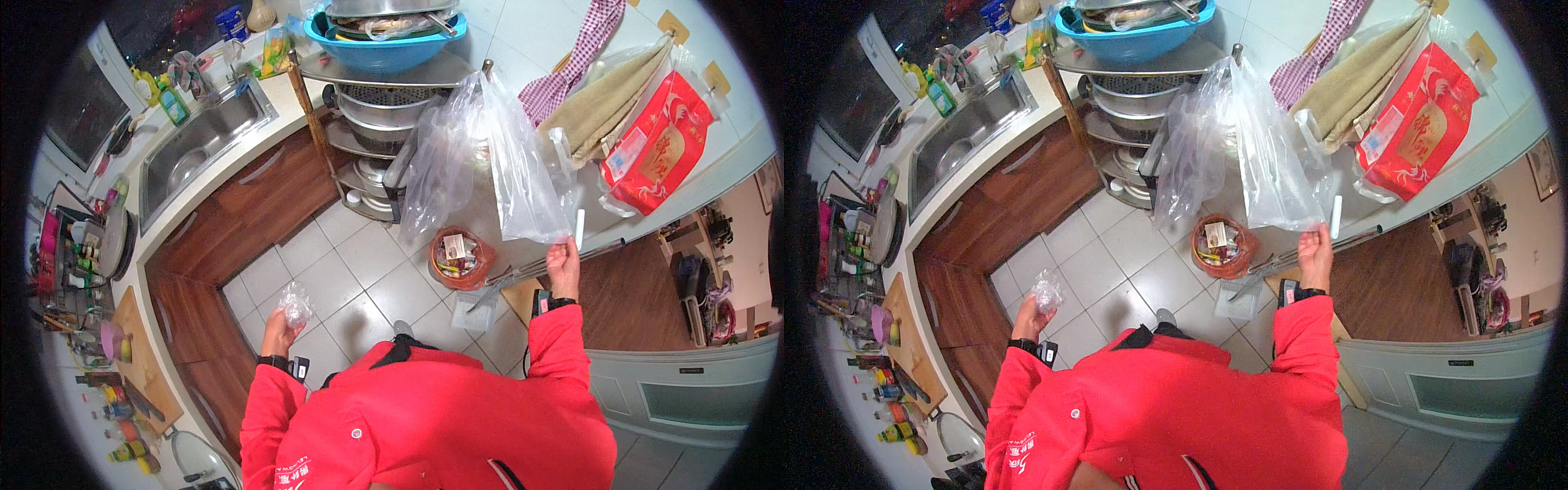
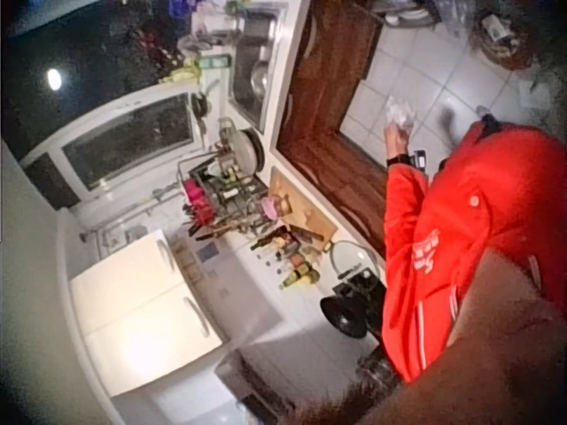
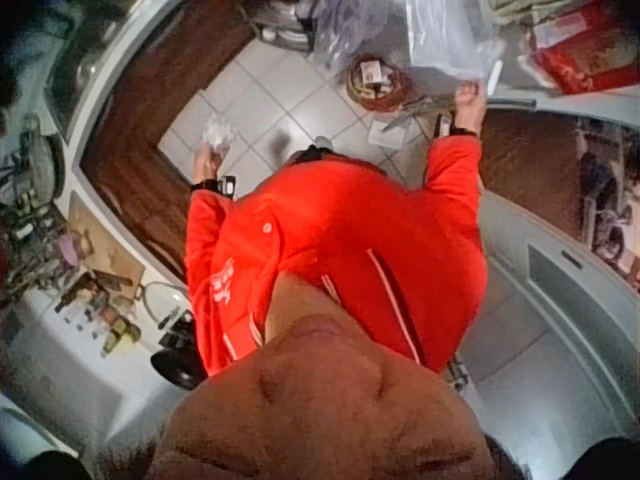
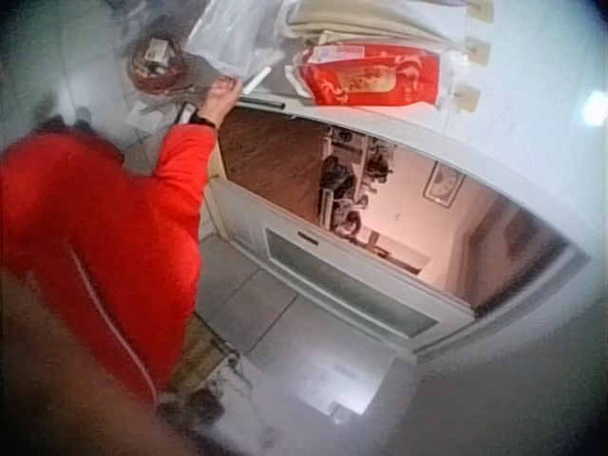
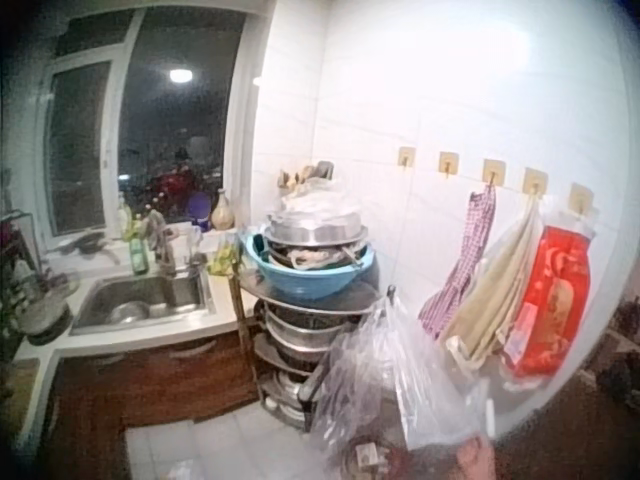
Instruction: The person washes a small white bowl in the sink, then places it in a cabinet. They unwrap a bun and add it to a steamer on the stove, then discard the plastic wrap. The person wipes the countertop and stovetop with a cloth, rinses the cloth, and removes food scraps from the sink drain into a trash bin.
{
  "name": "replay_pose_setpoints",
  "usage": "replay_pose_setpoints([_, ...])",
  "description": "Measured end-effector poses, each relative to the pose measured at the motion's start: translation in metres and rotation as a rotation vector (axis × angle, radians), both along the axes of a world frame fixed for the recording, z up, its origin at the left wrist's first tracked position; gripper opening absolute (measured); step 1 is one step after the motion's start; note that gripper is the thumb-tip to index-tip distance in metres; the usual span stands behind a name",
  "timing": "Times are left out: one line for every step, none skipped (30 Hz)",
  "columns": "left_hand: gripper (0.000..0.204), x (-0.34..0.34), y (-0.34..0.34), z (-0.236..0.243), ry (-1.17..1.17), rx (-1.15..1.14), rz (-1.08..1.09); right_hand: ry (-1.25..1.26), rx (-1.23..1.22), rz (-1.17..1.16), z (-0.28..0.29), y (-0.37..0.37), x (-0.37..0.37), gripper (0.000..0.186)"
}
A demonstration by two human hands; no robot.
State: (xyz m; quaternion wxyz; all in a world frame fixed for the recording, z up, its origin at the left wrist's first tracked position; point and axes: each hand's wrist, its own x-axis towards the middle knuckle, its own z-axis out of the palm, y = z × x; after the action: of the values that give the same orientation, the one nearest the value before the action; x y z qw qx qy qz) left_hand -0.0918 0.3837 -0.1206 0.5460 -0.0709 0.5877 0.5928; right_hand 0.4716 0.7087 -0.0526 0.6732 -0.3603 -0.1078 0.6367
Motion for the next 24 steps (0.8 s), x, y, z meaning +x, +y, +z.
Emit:
replay_pose_setpoints([0.018, 0.0, -0.001, -0.002, 0.019, -0.002, -0.012, -0.008, 0.038, 0.007, 0.004, 0.003, 0.005, 0.012])
replay_pose_setpoints([0.018, -0.001, -0.001, -0.003, 0.025, 0.031, -0.044, 0.027, 0.049, 0.016, 0.008, 0.007, 0.01, 0.013])
replay_pose_setpoints([0.018, 0.0, -0.002, -0.005, 0.038, 0.047, -0.065, 0.05, 0.029, 0.0, 0.011, 0.011, 0.014, 0.015])
replay_pose_setpoints([0.018, 0.0, -0.003, -0.006, 0.032, 0.049, -0.072, 0.062, 0.022, 0.005, 0.013, 0.015, 0.017, 0.015])
replay_pose_setpoints([0.018, 0.0, -0.003, -0.006, 0.032, 0.03, -0.069, 0.059, 0.017, -0.01, 0.014, 0.018, 0.02, 0.015])
replay_pose_setpoints([0.018, 0.001, -0.004, -0.007, 0.043, 0.02, -0.064, 0.05, 0.001, -0.006, 0.013, 0.021, 0.021, 0.015])
replay_pose_setpoints([0.017, 0.002, -0.004, -0.007, 0.035, 0.002, -0.043, 0.031, -0.014, -0.021, 0.011, 0.022, 0.022, 0.015])
replay_pose_setpoints([0.016, 0.004, -0.004, -0.007, 0.037, -0.006, -0.022, 0.008, 0.013, -0.012, 0.007, 0.022, 0.02, 0.015])
replay_pose_setpoints([0.015, 0.005, -0.004, -0.007, 0.027, 0.007, -0.012, -0.061, -0.036, -0.009, 0.001, 0.021, 0.017, 0.014])
replay_pose_setpoints([0.016, 0.006, -0.004, -0.007, 0.034, 0.0, -0.016, -0.133, -0.045, 0.017, -0.007, 0.018, 0.013, 0.013])
replay_pose_setpoints([0.016, 0.006, -0.003, -0.007, 0.03, 0.015, -0.03, -0.208, -0.061, 0.018, -0.014, 0.014, 0.008, 0.013])
replay_pose_setpoints([0.016, 0.007, -0.002, -0.008, 0.026, 0.032, -0.045, -0.305, -0.092, 0.04, -0.026, 0.008, -0.003, 0.01])
replay_pose_setpoints([0.016, 0.007, -0.001, -0.009, 0.034, 0.024, -0.041, -0.485, -0.135, 0.143, -0.035, 0.001, -0.013, 0.011])
replay_pose_setpoints([0.017, 0.007, 0.001, -0.01, 0.041, 0.014, -0.038, -0.529, -0.129, 0.239, -0.045, -0.011, -0.023, 0.022])
replay_pose_setpoints([0.017, 0.006, 0.002, -0.012, 0.046, 0.012, -0.04, -0.642, -0.185, 0.326, -0.055, -0.018, -0.038, 0.027])
replay_pose_setpoints([0.017, 0.006, 0.003, -0.013, 0.063, 0.002, -0.035, -0.698, -0.26, 0.407, -0.062, -0.025, -0.051, 0.033])
replay_pose_setpoints([0.017, 0.005, 0.005, -0.013, 0.076, -0.002, -0.033, -0.741, -0.331, 0.498, -0.067, -0.033, -0.062, 0.04])
replay_pose_setpoints([0.018, 0.005, 0.007, -0.013, 0.079, 0.007, -0.046, -0.731, -0.332, 0.659, -0.071, -0.038, -0.074, 0.037])
replay_pose_setpoints([0.018, 0.006, 0.009, -0.012, 0.09, 0.001, -0.038, -0.728, -0.301, 0.816, -0.073, -0.044, -0.084, 0.035])
replay_pose_setpoints([0.018, 0.007, 0.013, -0.01, 0.092, 0.012, -0.045, -0.758, -0.307, 0.929, -0.076, -0.048, -0.098, 0.033])
replay_pose_setpoints([0.018, 0.009, 0.018, -0.007, 0.093, 0.03, -0.061, -0.767, -0.267, 1.043, -0.078, -0.054, -0.109, 0.038])
replay_pose_setpoints([0.017, 0.011, 0.024, -0.002, 0.089, 0.048, -0.069, -0.787, -0.291, 1.12, -0.08, -0.056, -0.126, 0.05])
replay_pose_setpoints([0.016, 0.014, 0.031, 0.004, 0.095, 0.039, -0.078, -0.777, -0.235, 1.18, -0.081, -0.062, -0.14, 0.053])
replay_pose_setpoints([0.016, 0.019, 0.038, 0.01, 0.11, 0.052, -0.095, -0.737, -0.142, 1.253, -0.082, -0.067, -0.157, 0.056])
